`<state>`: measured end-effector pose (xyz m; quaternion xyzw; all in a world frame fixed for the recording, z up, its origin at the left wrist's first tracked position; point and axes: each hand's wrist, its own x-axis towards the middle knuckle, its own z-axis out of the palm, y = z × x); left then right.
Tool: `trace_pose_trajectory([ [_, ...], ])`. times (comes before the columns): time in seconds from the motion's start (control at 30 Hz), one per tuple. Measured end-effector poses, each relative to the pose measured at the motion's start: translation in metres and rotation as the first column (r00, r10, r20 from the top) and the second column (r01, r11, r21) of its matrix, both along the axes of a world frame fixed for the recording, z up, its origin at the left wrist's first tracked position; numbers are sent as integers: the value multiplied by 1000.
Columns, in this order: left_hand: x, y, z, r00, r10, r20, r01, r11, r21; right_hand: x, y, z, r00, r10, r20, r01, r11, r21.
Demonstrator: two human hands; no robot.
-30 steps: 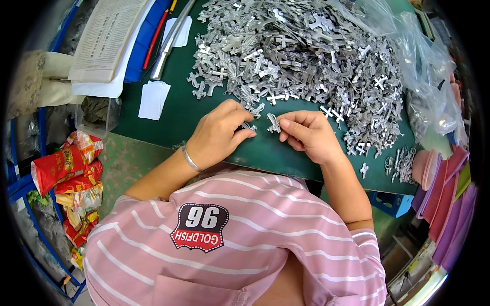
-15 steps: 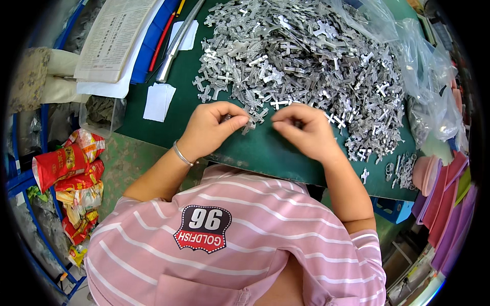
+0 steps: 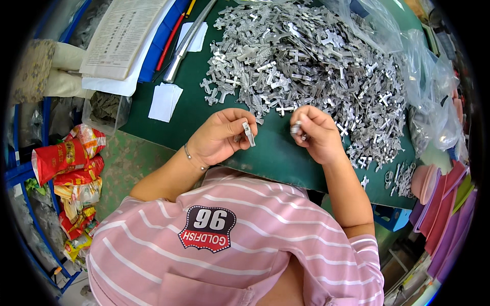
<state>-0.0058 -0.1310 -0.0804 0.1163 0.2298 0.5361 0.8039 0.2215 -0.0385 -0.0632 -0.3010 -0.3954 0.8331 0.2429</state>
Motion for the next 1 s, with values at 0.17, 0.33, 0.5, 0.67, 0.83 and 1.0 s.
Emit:
trace_pose_trajectory([
  [0.17, 0, 1, 4, 995, 52, 89, -48, 998, -50, -5, 8, 5, 915, -105, -389, -22, 951, -308],
  [0.33, -27, 7, 9, 960, 184, 212, -183, 983, -24, -21, 15, 22, 997, 72, -24, -72, 997, -4],
  [0.5, -53, 28, 34, 921, 262, -287, -239, 964, 113, -58, 20, 26, 730, -539, 421, -384, 187, 904],
  [0.67, -32, 60, 26, -148, 390, -909, -5, 919, 395, -71, 21, 26, 538, -655, 531, -571, 180, 801],
  [0.83, -17, 64, 21, -290, 496, -818, 137, 868, 477, -61, 22, 24, 663, -534, 526, -391, 352, 850],
  [1.0, -5, 53, 23, -198, 542, -817, 138, 841, 524, -48, 20, 24, 789, -455, 412, -151, 506, 849],
])
